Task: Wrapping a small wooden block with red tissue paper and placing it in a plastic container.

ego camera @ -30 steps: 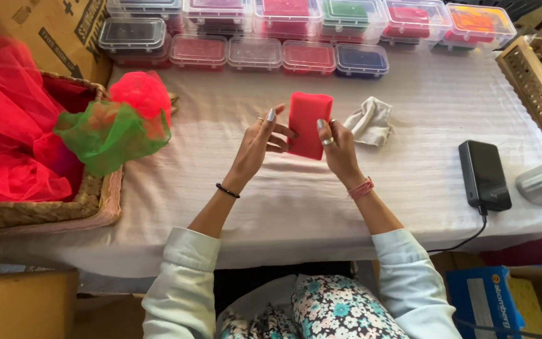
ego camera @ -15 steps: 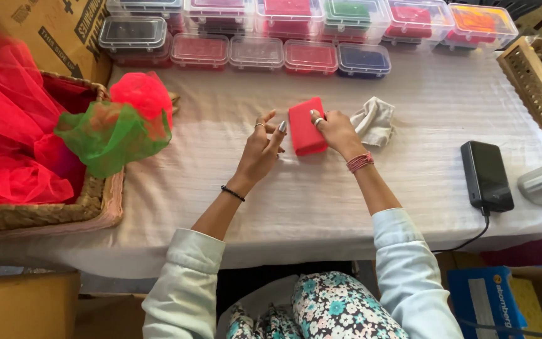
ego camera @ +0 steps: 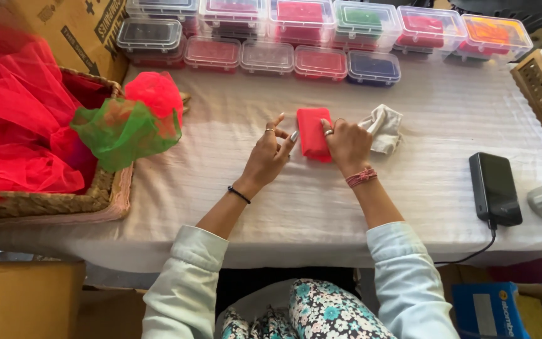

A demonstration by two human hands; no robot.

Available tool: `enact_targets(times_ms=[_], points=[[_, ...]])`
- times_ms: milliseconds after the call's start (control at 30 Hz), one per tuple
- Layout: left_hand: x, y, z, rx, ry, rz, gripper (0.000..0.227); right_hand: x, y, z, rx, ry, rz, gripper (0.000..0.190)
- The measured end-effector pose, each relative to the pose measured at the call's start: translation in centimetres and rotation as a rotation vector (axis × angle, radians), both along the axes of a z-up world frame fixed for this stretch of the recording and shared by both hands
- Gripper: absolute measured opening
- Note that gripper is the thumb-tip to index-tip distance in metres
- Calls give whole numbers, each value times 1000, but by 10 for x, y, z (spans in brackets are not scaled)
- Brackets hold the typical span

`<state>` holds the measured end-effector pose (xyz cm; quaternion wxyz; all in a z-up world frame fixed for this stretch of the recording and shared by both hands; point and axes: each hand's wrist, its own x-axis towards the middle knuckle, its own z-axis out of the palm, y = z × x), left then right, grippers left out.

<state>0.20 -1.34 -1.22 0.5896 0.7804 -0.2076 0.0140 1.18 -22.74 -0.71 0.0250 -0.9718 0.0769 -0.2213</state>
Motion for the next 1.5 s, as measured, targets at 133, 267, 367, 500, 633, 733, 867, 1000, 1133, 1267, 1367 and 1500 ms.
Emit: enact_targets(times_ms=[133, 267, 367, 500, 633, 733, 867, 1000, 1133, 1267, 1367, 1500], points=[[-5, 0, -2, 157, -137, 67, 71, 0, -10, 4, 266, -117, 76, 42], [-11, -9, 0, 367, -612, 88, 78, -7, -11, 15, 406, -112, 155, 48], [-13, -22, 2, 491, -773, 99, 75, -4, -12, 7, 363, -180, 238, 48], [-9, -47, -12, 735, -839, 80, 69, 1, -15, 3, 370, -44, 174, 37], [4, -63, -46, 827, -846, 201, 53, -2, -21, 4, 358, -47, 187, 30], [-5, -49, -19, 926, -886, 252, 51, -5, -22, 9, 395, 14, 175, 28], [1, 12, 24, 827, -744, 267, 67, -4, -23, 8, 394, 27, 158, 26], [10, 108, 73, 1329, -892, 570, 48, -5, -22, 8, 386, 22, 152, 27], [43, 226, 69, 1545, -616, 528, 28, -6, -22, 10, 404, 54, 150, 25], [17, 276, 110, 1702, -754, 686, 14, -5, -24, 5, 397, 16, 178, 25], [7, 288, 111, 1624, -572, 735, 17, -9, -25, 4, 396, 19, 184, 25], [27, 314, 98, 1179, -17, 650, 31, -7, -25, 3, 385, 17, 175, 25]])
